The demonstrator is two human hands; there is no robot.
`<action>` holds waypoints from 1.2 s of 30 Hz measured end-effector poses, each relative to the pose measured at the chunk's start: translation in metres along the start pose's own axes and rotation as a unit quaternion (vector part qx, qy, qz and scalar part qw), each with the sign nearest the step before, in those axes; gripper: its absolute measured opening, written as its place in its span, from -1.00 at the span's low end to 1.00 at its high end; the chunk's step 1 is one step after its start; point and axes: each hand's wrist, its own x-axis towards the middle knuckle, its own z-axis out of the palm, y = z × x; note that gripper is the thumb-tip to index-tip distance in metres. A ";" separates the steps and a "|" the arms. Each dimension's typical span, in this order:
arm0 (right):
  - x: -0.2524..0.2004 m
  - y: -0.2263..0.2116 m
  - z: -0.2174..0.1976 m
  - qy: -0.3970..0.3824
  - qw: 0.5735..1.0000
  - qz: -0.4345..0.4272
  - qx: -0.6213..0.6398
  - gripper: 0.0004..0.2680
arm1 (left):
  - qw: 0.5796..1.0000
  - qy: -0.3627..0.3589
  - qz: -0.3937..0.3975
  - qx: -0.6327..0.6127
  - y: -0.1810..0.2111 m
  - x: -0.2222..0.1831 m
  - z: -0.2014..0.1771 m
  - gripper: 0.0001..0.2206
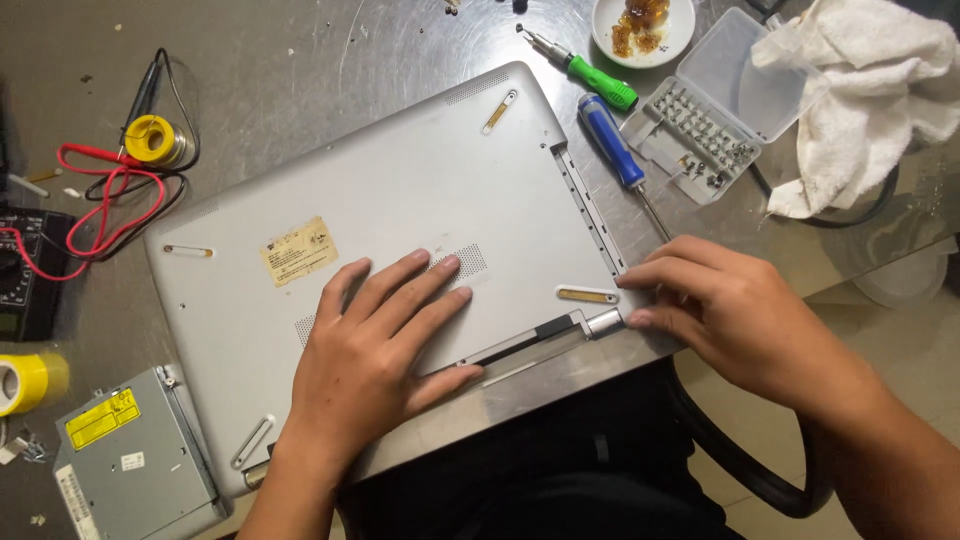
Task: Disassembling a laptop by removing the optical drive and prying off the bottom casing cover.
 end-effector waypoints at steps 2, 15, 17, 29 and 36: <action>0.000 0.001 0.004 0.004 1.000 0.005 0.002 -0.79 | 1.000 0.004 0.002 0.004 0.000 -0.001 0.001 -0.47; -0.027 -0.019 0.016 0.072 0.996 -0.028 -0.039 -0.61 | 0.986 0.142 -0.066 0.058 0.038 -0.101 -0.037 -0.74; -0.038 -0.026 0.026 0.109 0.992 -0.060 -0.013 -0.59 | 0.975 0.143 -0.143 0.097 0.039 -0.144 -0.036 -0.67; -0.055 -0.015 0.084 0.164 0.970 -0.177 -0.043 -0.38 | 0.913 0.117 -0.354 0.164 0.049 -0.212 -0.025 -0.61; -0.038 0.017 0.081 0.174 0.961 -0.203 -0.065 -0.52 | 0.875 0.193 -0.364 0.254 0.055 -0.209 0.001 -0.47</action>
